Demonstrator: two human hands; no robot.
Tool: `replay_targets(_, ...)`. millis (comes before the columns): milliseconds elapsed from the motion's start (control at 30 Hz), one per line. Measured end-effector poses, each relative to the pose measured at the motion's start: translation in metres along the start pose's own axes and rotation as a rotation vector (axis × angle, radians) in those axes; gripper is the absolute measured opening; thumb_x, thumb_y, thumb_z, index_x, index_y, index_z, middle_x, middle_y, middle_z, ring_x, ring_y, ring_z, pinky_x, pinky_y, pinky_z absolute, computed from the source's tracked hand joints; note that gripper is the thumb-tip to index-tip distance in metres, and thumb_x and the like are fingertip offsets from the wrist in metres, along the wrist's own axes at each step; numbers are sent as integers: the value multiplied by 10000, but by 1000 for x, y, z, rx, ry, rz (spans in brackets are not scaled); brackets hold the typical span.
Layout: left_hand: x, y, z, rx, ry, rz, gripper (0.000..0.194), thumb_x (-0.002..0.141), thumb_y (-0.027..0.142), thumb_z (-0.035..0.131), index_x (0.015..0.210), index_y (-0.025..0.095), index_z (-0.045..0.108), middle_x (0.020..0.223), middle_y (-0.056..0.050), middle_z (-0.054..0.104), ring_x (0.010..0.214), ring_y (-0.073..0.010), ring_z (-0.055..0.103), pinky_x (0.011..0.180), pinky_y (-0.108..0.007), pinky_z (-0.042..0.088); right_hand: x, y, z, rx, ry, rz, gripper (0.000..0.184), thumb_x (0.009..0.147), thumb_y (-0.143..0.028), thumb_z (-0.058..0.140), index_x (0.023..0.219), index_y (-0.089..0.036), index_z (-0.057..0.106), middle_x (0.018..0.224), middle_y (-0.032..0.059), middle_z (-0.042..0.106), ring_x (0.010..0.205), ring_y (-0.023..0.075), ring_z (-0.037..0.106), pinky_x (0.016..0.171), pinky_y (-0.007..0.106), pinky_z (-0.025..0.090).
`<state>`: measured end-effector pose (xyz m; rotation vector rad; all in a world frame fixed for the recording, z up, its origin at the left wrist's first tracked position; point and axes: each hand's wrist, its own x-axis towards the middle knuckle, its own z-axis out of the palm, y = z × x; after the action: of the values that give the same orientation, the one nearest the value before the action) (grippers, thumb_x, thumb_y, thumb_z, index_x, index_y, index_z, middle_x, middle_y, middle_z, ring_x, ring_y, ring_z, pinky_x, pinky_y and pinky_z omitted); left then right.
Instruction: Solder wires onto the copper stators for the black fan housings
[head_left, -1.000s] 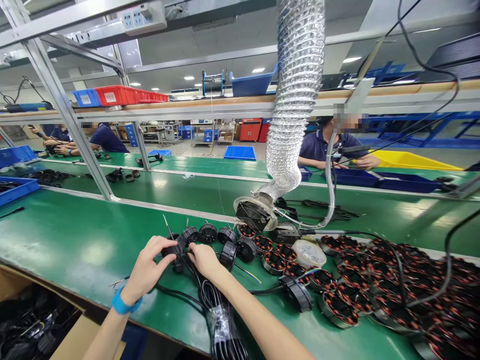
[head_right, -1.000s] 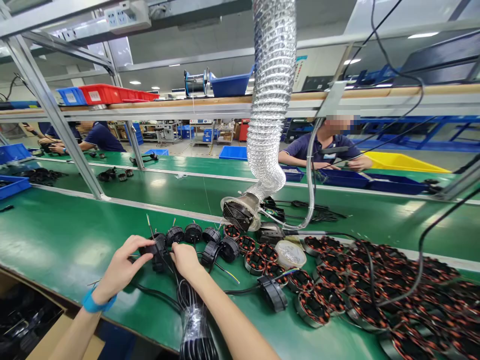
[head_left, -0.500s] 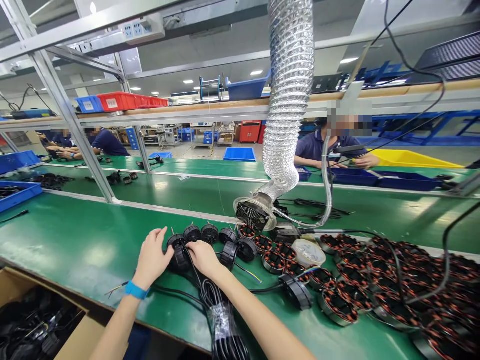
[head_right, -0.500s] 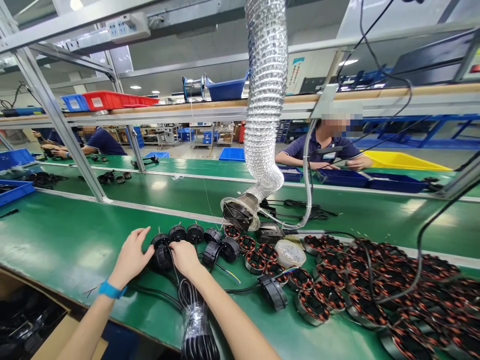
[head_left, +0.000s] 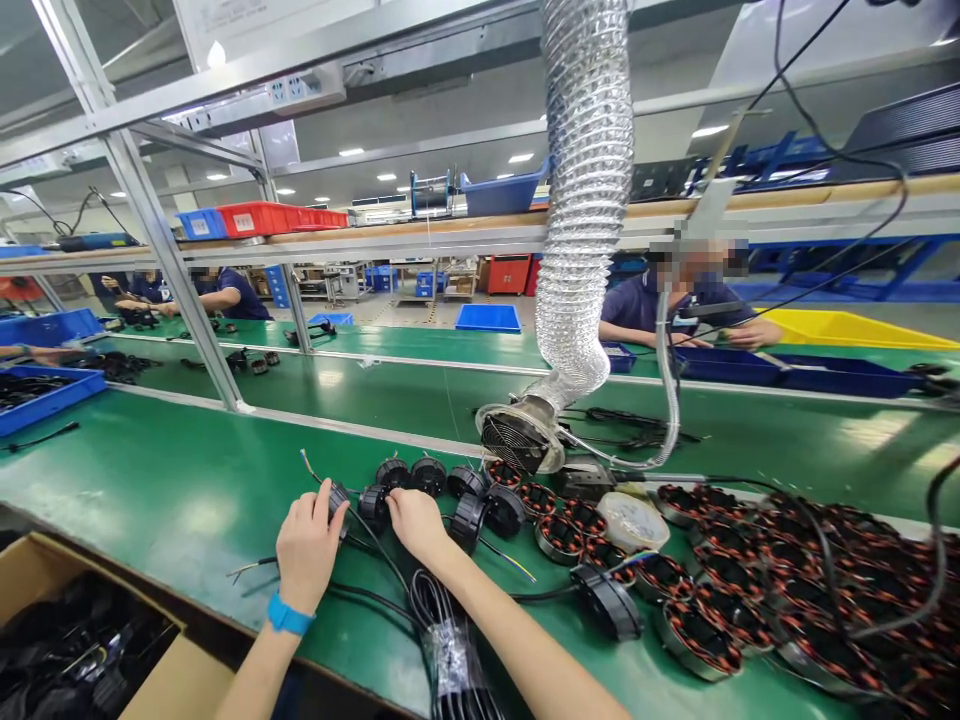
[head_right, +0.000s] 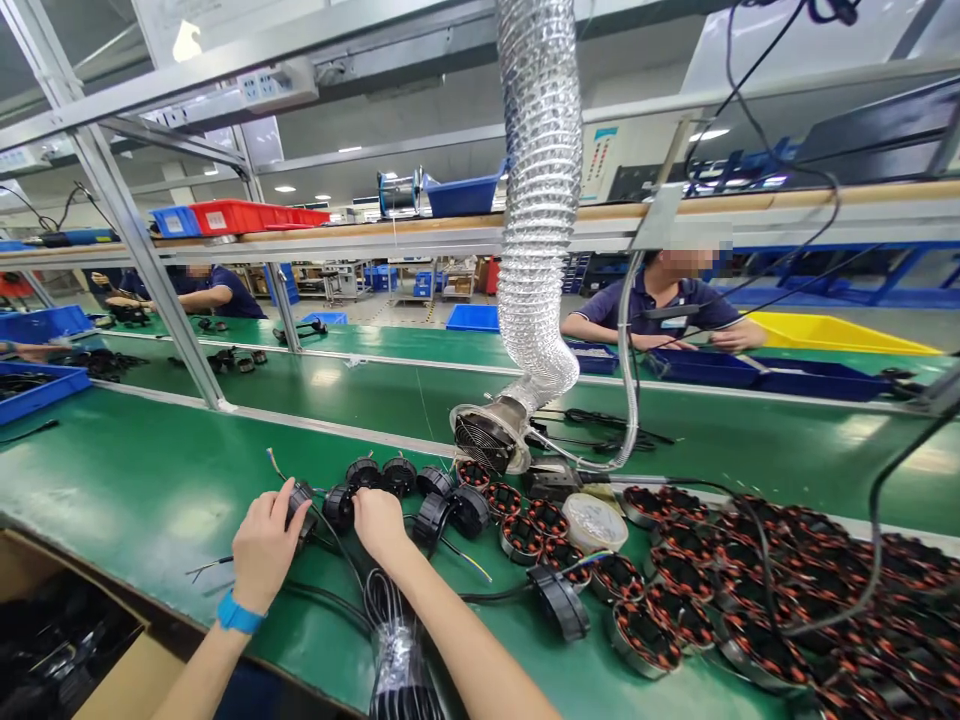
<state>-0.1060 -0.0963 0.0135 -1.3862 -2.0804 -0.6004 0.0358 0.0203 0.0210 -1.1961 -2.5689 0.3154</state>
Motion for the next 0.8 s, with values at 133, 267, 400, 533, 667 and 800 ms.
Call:
replay_targets(133, 7, -3, -4, 52, -84, 26, 461, 954, 440, 402, 1282, 162, 569, 1048, -156, 615, 994, -320, 537, 850, -432, 428, -1, -9, 3, -2, 27, 77, 253, 986, -214, 430, 988, -135, 670, 898, 124, 744, 858, 231, 719, 731, 282, 482)
replay_targets(267, 13, 9, 2, -10, -165, 120, 448, 918, 330, 470, 1329, 164, 538, 1217, -176, 577, 1127, -332, 500, 940, -469, 392, -1, -9, 5, -24, 36, 113, 252, 991, -221, 416, 1039, -122, 642, 872, 120, 741, 822, 233, 722, 700, 286, 486)
replay_targets(400, 11, 15, 9, 12, -240, 178, 435, 861, 143, 457, 1276, 179, 582, 1323, -157, 545, 1193, -315, 480, 994, -478, 369, 1, -6, 2, -47, 17, 60, 238, 968, -224, 461, 951, -128, 678, 874, 132, 736, 842, 252, 716, 710, 297, 487)
replay_targets(533, 4, 13, 7, 68, -278, 132, 462, 843, 129, 455, 1293, 151, 559, 1318, -168, 548, 1173, -315, 496, 964, -473, 409, -6, 2, -2, -51, 46, -42, 296, 977, -208, 411, 912, -143, 692, 950, 143, 712, 818, 235, 708, 680, 289, 485)
replay_targets(667, -6, 8, 4, 87, -266, 53, 427, 851, 192, 491, 1265, 132, 572, 1316, -194, 541, 1169, -328, 503, 969, -494, 424, -28, 33, -2, 15, 341, -221, 406, 1005, -354, 329, 899, -212, 694, 896, 120, 703, 758, 219, 686, 690, 322, 494)
replay_targets(800, -9, 5, -6, 53, -191, 42, 377, 885, 267, 513, 1239, 159, 583, 1332, -154, 537, 1256, -315, 458, 1074, -519, 358, -62, 66, -1, 187, 555, -411, 445, 981, -525, 371, 942, -205, 678, 899, 83, 721, 775, 227, 690, 741, 341, 521)
